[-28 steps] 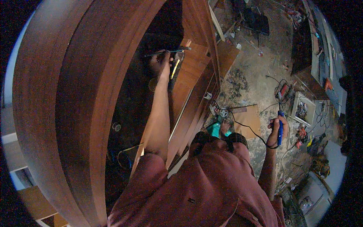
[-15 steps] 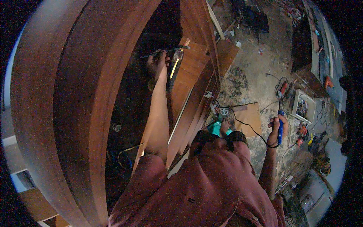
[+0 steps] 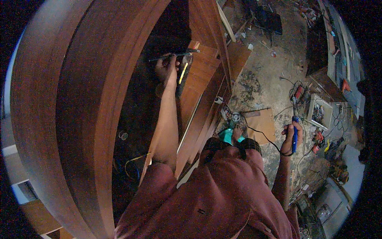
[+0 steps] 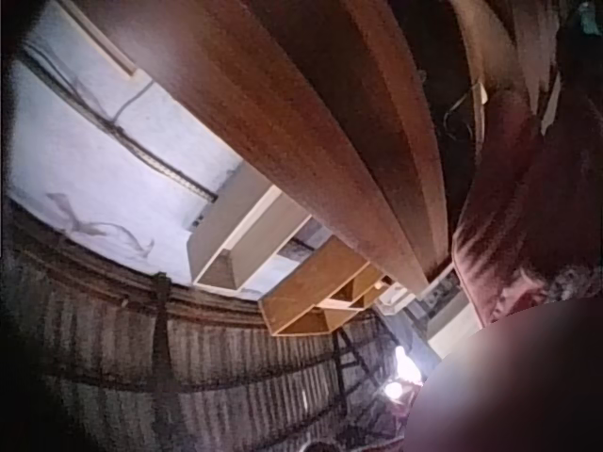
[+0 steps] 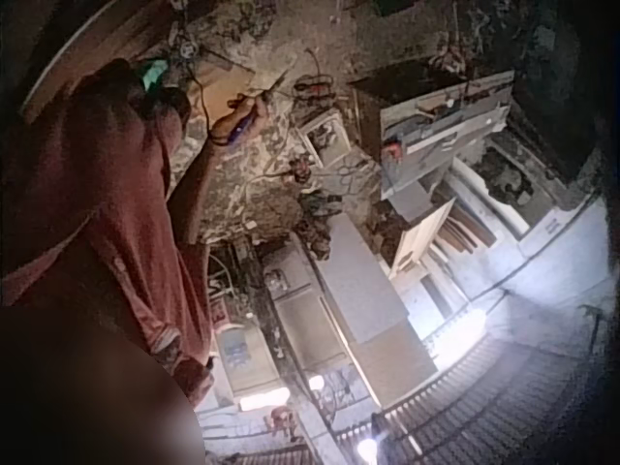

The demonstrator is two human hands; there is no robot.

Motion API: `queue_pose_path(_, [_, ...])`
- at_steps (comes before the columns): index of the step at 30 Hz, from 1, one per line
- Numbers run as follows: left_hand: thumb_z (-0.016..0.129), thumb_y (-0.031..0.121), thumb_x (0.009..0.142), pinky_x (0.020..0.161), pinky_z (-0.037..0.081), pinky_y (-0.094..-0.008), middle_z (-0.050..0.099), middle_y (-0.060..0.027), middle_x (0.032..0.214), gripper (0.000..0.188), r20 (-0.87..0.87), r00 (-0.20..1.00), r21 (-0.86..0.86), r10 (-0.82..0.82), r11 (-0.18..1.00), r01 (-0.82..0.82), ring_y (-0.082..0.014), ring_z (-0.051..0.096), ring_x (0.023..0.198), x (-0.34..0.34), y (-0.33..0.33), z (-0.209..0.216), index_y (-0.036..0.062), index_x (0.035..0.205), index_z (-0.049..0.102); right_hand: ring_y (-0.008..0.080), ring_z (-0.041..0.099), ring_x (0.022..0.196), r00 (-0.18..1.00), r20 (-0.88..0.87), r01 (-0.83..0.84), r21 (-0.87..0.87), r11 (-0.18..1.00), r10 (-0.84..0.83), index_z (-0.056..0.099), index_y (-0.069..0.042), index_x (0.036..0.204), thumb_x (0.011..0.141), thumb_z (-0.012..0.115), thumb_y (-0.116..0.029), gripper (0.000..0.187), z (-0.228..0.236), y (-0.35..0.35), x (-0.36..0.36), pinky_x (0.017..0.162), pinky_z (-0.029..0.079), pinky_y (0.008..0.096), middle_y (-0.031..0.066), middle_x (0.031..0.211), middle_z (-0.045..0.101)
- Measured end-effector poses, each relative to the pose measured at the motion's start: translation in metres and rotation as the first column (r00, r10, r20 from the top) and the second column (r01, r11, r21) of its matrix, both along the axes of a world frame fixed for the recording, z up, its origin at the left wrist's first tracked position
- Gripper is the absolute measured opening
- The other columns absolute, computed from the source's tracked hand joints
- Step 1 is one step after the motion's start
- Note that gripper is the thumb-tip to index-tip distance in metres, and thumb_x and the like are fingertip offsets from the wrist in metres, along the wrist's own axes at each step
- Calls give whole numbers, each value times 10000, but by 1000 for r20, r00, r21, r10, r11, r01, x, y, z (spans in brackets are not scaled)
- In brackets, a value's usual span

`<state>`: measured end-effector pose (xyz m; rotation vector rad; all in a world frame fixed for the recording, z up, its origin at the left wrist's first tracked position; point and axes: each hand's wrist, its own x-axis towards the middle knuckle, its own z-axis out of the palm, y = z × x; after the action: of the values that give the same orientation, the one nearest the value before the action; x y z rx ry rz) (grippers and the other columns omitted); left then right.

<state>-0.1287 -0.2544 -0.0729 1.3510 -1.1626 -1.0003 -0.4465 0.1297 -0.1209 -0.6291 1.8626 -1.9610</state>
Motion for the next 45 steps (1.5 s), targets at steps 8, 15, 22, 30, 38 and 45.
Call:
queue_pose_path(8, [710,92,862,511,454,-223,667,-26,826,192,5,1000,-15,-29,999,30,-89,624,642,2,-1,2,78,1028,614,136,598,655,1000,-31,-7,-16,1000,6,591,-17,1086,938,630,-184,227,2,-2,1,569,491,264,92,806,634])
queue_pose_path(15, [721,90,847,510,455,-227,665,-36,822,187,-7,1000,4,-16,1000,16,-107,621,597,0,-5,3,75,1008,627,138,608,673,1000,-18,-2,-13,1000,2,595,-15,1078,940,623,-167,208,1,-1,2,566,496,263,83,813,626])
queue_pose_path(22, [738,73,816,565,508,-257,649,-63,888,214,107,993,-146,-53,987,68,-134,624,620,1,-26,4,46,1002,634,138,607,669,1000,24,-11,-9,1000,12,596,-21,1079,935,636,-180,218,0,0,1,566,498,266,82,802,631])
queue_pose_path(30, [722,85,780,652,504,-301,649,-72,910,221,252,950,-235,-183,941,243,-156,615,710,1,-37,10,40,984,648,138,603,654,1000,3,-4,17,1000,4,596,-25,1084,934,641,-199,234,2,0,1,567,496,267,88,783,639])
queue_pose_path(38, [729,115,732,745,477,-337,666,-80,902,229,357,922,-231,-149,942,242,-188,603,824,-5,-45,7,45,940,664,139,590,630,1000,5,1,-4,1000,0,596,-26,1077,934,634,-175,209,5,-2,3,564,490,265,88,778,637])
queue_pose_path(45, [729,114,764,771,484,-332,657,-77,916,229,357,917,-213,-177,941,264,-188,606,844,-7,-42,10,37,964,648,134,578,610,1000,-18,-3,-13,1000,3,594,-27,1059,936,626,-156,181,5,-5,1,558,476,258,91,767,640])
